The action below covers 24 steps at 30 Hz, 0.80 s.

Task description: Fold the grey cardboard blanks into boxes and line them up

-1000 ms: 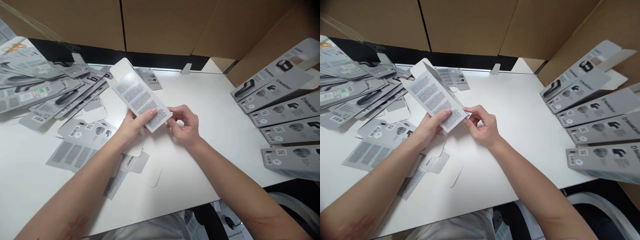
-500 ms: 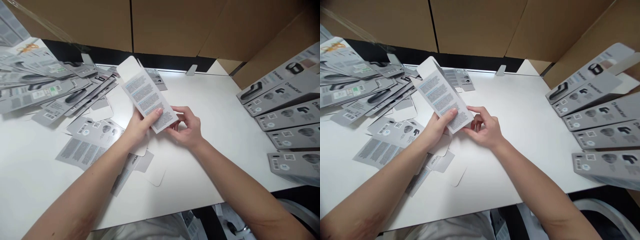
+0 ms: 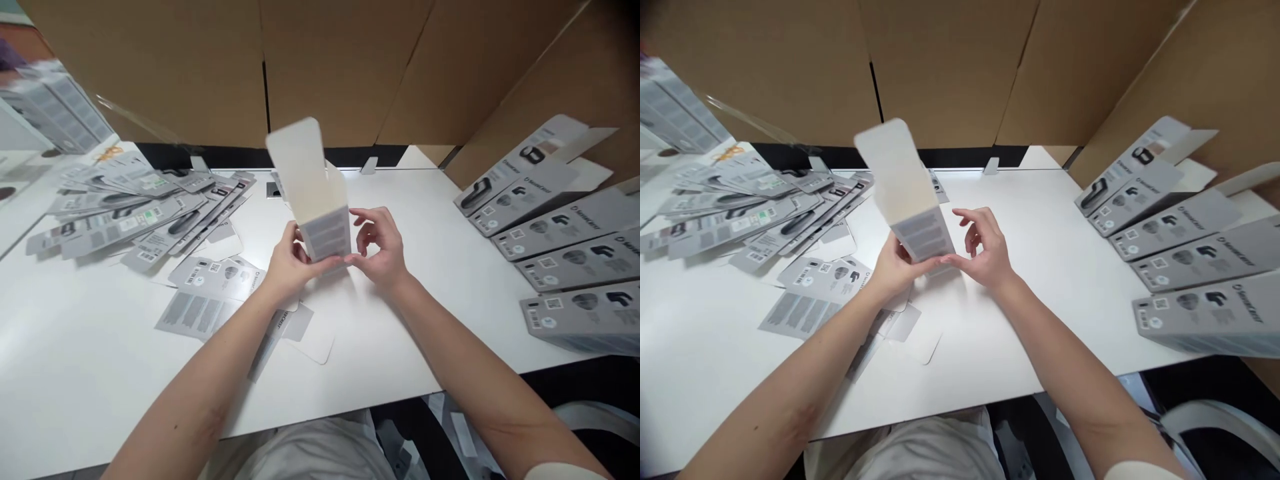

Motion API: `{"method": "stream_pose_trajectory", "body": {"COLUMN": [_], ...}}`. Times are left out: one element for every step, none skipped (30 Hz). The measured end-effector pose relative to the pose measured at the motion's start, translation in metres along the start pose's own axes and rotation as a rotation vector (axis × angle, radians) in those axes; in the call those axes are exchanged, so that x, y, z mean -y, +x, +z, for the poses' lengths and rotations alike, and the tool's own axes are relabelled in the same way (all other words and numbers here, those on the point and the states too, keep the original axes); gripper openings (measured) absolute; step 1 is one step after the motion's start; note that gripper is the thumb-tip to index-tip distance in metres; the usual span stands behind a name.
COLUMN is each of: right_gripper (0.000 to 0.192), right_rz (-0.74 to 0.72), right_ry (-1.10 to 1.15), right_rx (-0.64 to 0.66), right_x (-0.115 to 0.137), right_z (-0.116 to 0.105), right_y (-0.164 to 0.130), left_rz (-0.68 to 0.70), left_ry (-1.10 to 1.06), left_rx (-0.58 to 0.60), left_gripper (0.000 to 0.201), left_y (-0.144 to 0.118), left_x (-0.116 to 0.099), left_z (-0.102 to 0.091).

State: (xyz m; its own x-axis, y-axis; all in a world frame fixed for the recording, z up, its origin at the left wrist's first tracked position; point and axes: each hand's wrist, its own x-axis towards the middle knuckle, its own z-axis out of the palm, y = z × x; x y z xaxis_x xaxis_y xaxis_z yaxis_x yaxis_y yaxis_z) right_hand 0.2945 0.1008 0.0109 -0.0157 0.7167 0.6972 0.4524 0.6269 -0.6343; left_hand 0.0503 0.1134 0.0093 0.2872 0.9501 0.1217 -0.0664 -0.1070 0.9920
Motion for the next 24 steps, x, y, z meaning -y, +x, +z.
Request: {"method": "stream_pose_trajectory", "body": {"right_gripper": [0.095,0.095,0.092,0.088,0.084,0.081,0.080,0.081,0.082,0.082,0.081,0.079,0.079,0.082,0.086,0.089,0.090,0.089,0.087,0.084,0.082,0.080,0.078,0.074], "right_rz": [0.046,0.088,0.123,0.153,0.182,0.214,0.249,0.287,0.331,0.380,0.430,0.488,0.538,0.584,0.629,0.665,0.700,0.727,0.741,0.743,0.736,0.745,0.769,0.800], "right_ry": [0.026,0.058,0.092,0.118,0.130,0.124,0.107,0.080,0.046,0.006,-0.038,-0.087,-0.138,-0.187,-0.226,-0.264,-0.303,-0.346,-0.403,-0.459,-0.514,-0.559,-0.596,-0.629], "right_rx": [0.032,0.080,0.132,0.181,0.219,0.240,0.243,0.227,0.201,0.167,0.120,0.067,-0.016,-0.113,-0.224,-0.348,-0.455,-0.552,-0.612,-0.653,-0.703,-0.740,-0.770,-0.794], "right_x": [0.001,0.002,0.003,0.006,0.010,0.014,0.020,0.026,0.032,0.038,0.043,0.049,0.054,0.059,0.064,0.069,0.075,0.080,0.086,0.091,0.096,0.100,0.103,0.105], "right_z": [-0.001,-0.002,-0.002,-0.004,-0.006,-0.009,-0.013,-0.020,-0.028,-0.039,-0.051,-0.066,-0.082,-0.099,-0.116,-0.134,-0.151,-0.167,-0.182,-0.195,-0.206,-0.216,-0.225,-0.232], "right_y": [0.003,0.006,0.008,0.011,0.012,0.012,0.011,0.008,0.003,-0.005,-0.016,-0.028,-0.043,-0.059,-0.076,-0.093,-0.109,-0.124,-0.136,-0.146,-0.154,-0.159,-0.162,-0.164], "left_rz": [-0.011,-0.020,-0.025,-0.026,-0.022,-0.009,0.010,0.033,0.055,0.070,0.076,0.075,0.069,0.061,0.052,0.042,0.033,0.025,0.019,0.014,0.009,0.005,0.001,-0.001], "left_ry": [0.062,0.113,0.154,0.186,0.209,0.228,0.248,0.275,0.308,0.347,0.387,0.424,0.451,0.468,0.475,0.477,0.476,0.473,0.470,0.468,0.466,0.466,0.467,0.471], "left_rx": [0.040,0.081,0.113,0.135,0.147,0.151,0.158,0.168,0.177,0.186,0.187,0.182,0.178,0.172,0.168,0.164,0.161,0.158,0.155,0.152,0.151,0.151,0.151,0.151], "left_gripper": [0.089,0.090,0.091,0.093,0.096,0.100,0.105,0.110,0.113,0.113,0.109,0.102,0.094,0.085,0.078,0.072,0.069,0.066,0.065,0.064,0.064,0.063,0.062,0.062], "left_y": [0.000,0.000,0.000,0.001,0.001,0.001,0.001,0.001,0.001,0.000,0.000,0.000,0.000,0.000,0.000,0.001,0.001,0.002,0.003,0.003,0.004,0.004,0.004,0.004], "left_x": [0.001,0.001,0.001,0.001,0.002,0.002,0.003,0.004,0.005,0.006,0.007,0.008,0.008,0.008,0.007,0.006,0.005,0.004,0.004,0.003,0.002,0.002,0.002,0.002], "left_z": [-0.001,-0.003,-0.004,-0.004,-0.005,-0.005,-0.005,-0.004,-0.004,-0.003,-0.002,-0.001,0.000,0.001,0.003,0.003,0.004,0.004,0.004,0.004,0.004,0.003,0.003,0.002]}}
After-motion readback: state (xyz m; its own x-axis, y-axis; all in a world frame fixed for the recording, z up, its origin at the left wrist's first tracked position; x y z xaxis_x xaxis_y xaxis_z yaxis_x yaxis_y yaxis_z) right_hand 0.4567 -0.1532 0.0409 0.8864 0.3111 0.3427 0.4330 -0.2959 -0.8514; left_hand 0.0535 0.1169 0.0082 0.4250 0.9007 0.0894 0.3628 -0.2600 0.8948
